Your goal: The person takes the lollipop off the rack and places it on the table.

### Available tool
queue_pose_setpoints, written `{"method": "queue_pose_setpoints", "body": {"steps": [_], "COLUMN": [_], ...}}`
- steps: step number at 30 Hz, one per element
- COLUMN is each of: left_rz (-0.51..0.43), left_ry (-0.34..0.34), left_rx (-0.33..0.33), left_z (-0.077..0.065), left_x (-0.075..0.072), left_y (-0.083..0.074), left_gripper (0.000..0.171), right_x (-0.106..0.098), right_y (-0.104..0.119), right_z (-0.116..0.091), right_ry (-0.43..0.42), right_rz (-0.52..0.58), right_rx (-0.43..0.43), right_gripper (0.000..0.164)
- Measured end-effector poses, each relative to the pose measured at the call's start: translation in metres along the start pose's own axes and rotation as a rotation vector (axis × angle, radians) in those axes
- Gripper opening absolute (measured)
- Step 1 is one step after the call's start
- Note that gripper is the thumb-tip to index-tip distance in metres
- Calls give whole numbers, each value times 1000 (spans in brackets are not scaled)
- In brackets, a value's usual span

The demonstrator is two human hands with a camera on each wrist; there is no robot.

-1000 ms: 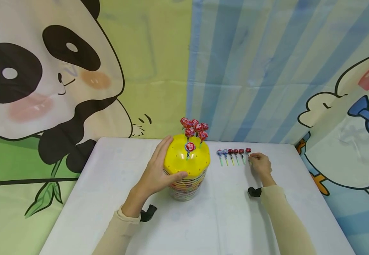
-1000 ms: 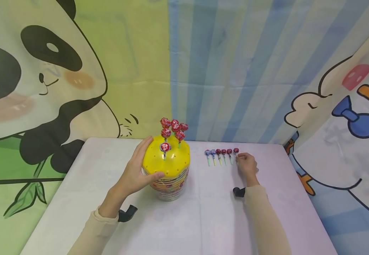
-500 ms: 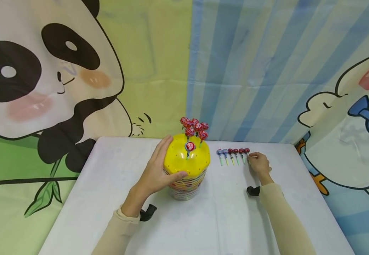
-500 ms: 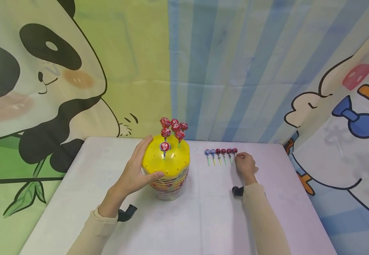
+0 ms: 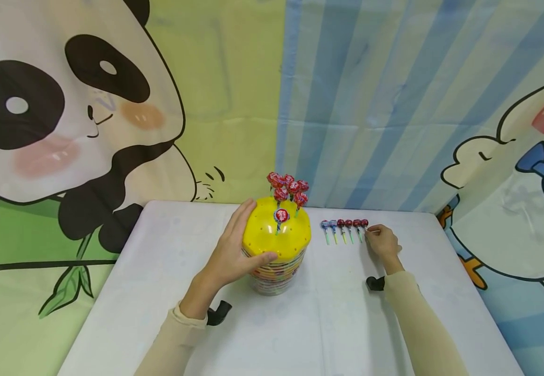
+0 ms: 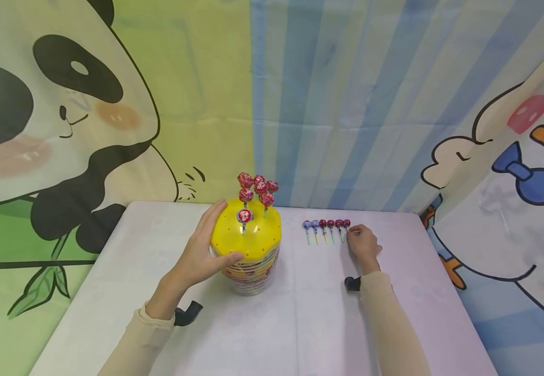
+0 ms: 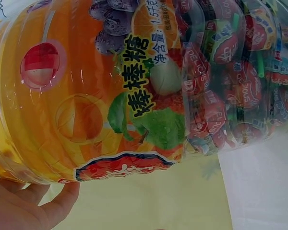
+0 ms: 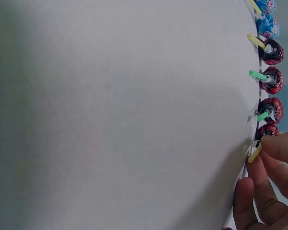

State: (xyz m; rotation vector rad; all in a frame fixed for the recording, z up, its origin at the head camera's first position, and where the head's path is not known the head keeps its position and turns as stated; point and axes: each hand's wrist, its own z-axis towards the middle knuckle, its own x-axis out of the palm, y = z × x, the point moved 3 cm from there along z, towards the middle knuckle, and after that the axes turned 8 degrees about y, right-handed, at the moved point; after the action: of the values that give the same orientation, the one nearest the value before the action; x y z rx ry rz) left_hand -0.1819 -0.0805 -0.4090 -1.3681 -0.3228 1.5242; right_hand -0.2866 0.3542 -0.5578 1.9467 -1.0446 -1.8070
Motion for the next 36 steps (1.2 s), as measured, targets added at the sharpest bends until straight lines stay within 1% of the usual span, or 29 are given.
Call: {"method": "queue_pose_setpoints", "body": {"steps": [4,7,10,14,17,20,24,27,31,34,36], "left_rz": [-1,-4,-6,-2,2,6,13,13,11,11,4], "left_ry": [-2,-2,-1,-2,-3,-5,-11,-14,-15,-13,-8], "left_rx": [5,8,10,9,5,7,32,47,37,31,29], "left_z": [0,0,0,0,0,0,0,0,-1,-1,-1], "left_x": [-1,0,0,0,0,0,0,0,0,0,0], "left_y": [0,-1,-1,-1,0,1,1,0,1,1,1], "left_gripper": [106,106,106,106,106,106,106,107,106,106,106], "right_x": [-3,-7,-12,-20,-26,-29,-31,-35,-39,-38,-36], "right_y": [4,14,35,79,112,141,174,198,228,242,247], "right_z": [-4,-11,-23,-51,-75,-99,-126,-150,-179,-190,-194], "right_ry": [-9,-48,-116,-193,-202,-181,-147,-113,-19,55,84], "right_rz": [6,34,84,159,223,298,365,385,428,453,462], "right_rx": [-10,-68,-195,-417,-557,-655,-742,-787,-832,-865,-882], "right_gripper": [32,32,29,24,22,20,17,16,16,17,17]}}
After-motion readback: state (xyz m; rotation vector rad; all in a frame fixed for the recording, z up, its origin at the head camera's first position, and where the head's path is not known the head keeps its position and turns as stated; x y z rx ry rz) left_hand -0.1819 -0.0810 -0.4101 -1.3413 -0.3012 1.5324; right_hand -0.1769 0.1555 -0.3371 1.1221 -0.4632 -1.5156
